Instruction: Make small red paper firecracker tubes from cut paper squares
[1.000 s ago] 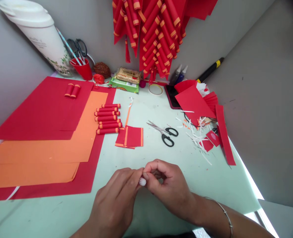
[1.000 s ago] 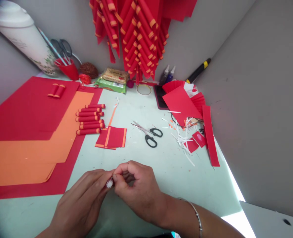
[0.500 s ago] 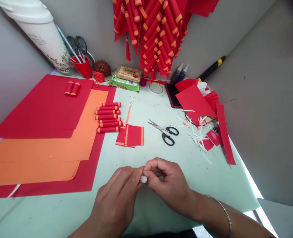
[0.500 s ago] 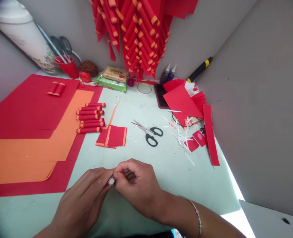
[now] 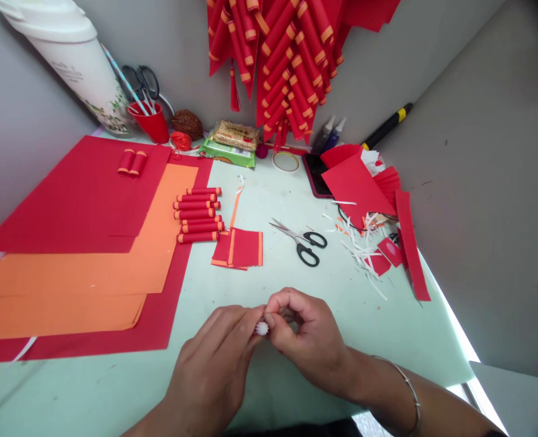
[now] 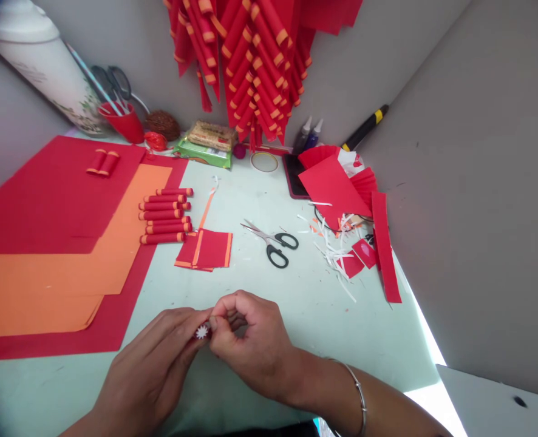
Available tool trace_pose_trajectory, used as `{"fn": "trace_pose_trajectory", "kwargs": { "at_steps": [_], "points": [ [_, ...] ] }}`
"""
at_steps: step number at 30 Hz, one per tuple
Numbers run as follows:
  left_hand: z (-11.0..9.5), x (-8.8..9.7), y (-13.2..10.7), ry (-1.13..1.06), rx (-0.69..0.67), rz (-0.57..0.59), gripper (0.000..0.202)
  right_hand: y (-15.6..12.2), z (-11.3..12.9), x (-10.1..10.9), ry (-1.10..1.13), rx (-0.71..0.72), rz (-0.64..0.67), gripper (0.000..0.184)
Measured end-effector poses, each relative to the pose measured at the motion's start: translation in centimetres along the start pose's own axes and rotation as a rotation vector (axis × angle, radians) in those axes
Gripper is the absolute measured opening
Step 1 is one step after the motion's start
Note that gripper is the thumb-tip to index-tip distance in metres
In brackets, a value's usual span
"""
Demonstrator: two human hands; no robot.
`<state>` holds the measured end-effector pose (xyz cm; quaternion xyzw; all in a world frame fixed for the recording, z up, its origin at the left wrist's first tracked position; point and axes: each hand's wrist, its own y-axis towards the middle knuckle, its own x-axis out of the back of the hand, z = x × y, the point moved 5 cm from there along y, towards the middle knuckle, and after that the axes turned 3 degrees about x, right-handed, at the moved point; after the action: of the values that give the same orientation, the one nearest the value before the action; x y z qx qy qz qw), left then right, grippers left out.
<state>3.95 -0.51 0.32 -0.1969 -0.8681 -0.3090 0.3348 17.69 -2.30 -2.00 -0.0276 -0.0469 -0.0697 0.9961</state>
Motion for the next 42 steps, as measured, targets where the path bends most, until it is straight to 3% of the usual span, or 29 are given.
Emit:
{"fn": "trace_pose_trajectory", "kwargs": {
  "at_steps": [7,13,18,24,34,42],
  "points": [
    [0.1,0.1,0.0,-0.046,0.019,0.024,0.026,0.0,0.3,0.0,0.011,0.010,-0.001,0.009],
    [0.0,0.2,0.2,0.034,-0.020,-0.030,0.024,-0.1,0.0,0.0,0.045,-0.064,0.011,0.007],
    [0.1,-0.2,-0.2,0.065,-0.030,-0.001,0.024,-0.1,-0.2,0.0,0.041,-0.076,0.022,0.006],
    [0.3,-0.6,-1.0,0.027,-0.029,0.030,0.029,0.0,-0.2,0.1,-0.001,-0.048,-0.003,0.008],
    [-0.2,-0.2,0.0,0.002,-0.017,-0.003,0.023,-0.2,0.1,0.1,0.008,0.016,-0.016,0.009],
    [-0.1,-0.1,-0.3,-0.009,-0.008,-0.005,0.021,-0.3,-0.3,0.1,0.095,-0.052,-0.007,0.008]
  ]
}}
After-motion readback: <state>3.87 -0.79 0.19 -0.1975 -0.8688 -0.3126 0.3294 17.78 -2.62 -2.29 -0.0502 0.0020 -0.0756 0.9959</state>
